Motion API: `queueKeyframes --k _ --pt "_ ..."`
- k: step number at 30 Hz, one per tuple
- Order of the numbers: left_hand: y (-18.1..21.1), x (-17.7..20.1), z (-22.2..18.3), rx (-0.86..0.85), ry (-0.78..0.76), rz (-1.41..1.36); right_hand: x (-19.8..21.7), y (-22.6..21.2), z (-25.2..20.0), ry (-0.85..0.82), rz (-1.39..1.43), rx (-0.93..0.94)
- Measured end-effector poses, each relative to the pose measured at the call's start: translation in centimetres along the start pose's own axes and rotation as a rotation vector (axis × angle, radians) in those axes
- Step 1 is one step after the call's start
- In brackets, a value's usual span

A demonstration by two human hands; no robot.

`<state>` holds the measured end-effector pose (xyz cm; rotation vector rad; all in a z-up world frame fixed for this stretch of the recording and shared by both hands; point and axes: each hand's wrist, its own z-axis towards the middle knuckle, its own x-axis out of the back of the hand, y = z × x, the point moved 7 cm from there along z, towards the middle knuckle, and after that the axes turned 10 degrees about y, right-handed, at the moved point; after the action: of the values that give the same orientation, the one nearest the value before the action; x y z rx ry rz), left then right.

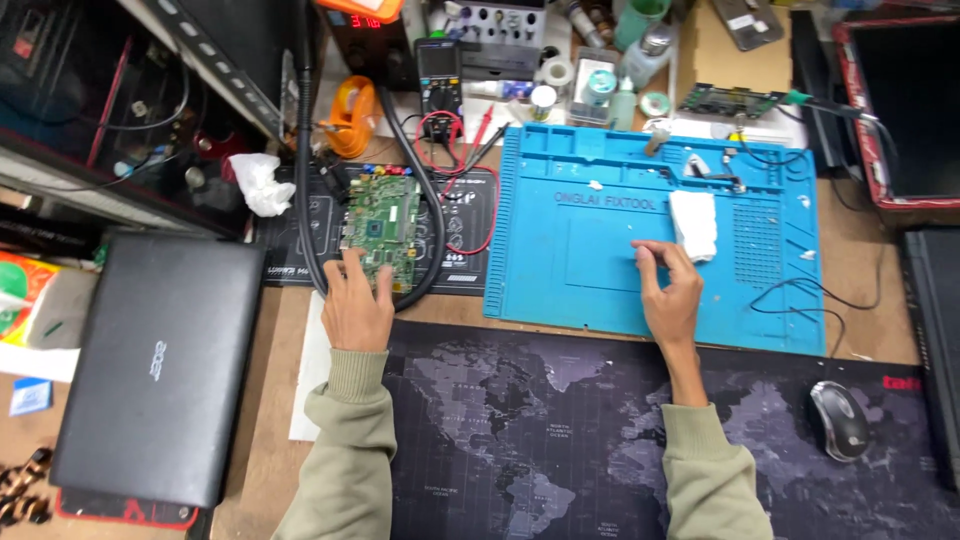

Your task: Repairing a motherboard using a heat gun and cleaning it before inspecting a laptop screen assembly

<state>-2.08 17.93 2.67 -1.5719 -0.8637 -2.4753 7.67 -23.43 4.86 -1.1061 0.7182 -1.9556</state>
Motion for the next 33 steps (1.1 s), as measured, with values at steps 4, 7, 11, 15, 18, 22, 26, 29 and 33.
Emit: queueKeyframes --k 4,7,11,15,18,22,26,29,33 --pt "0.4 -1.0 -0.9 -0.092 0.058 0.113 0.1 -0.1 0.1 0.019 0.022 -0.021" --pt "-0.3 -1.6 -1.0 -0.09 0.089 0.119 0.0 -0.2 0.2 0.013 0.03 -0.024" --pt "0.7 -0.7 -0.8 -0.068 0.096 0.106 0.1 -0.3 0.3 0.013 0.03 -0.025" --pt "0.4 -0.9 -0.8 -0.086 0.124 0.155 0.2 -0.4 0.4 0.003 0.039 -0.041" --pt "-0.1 -1.2 -0.8 -0.099 0.146 0.153 0.2 -0.3 0.4 0.009 0.043 -0.048" --pt "1.2 -0.8 -0.8 -0.135 0.233 0.168 0.3 -0.1 0.5 0.01 0.046 -0.053" --pt "4.3 -1.9 -0.9 -0.235 0.322 0.197 0.5 0.1 0.2 0.081 -0.005 -0.026" --pt "9.0 -2.5 -1.1 -0.373 0.302 0.005 1.3 -0.5 -0.2 0.212 -0.217 0.052" --pt "13.5 -5.4 -1.1 -0.547 0.259 -0.182 2.2 -1.9 -0.2 0.274 -0.41 -0.04"
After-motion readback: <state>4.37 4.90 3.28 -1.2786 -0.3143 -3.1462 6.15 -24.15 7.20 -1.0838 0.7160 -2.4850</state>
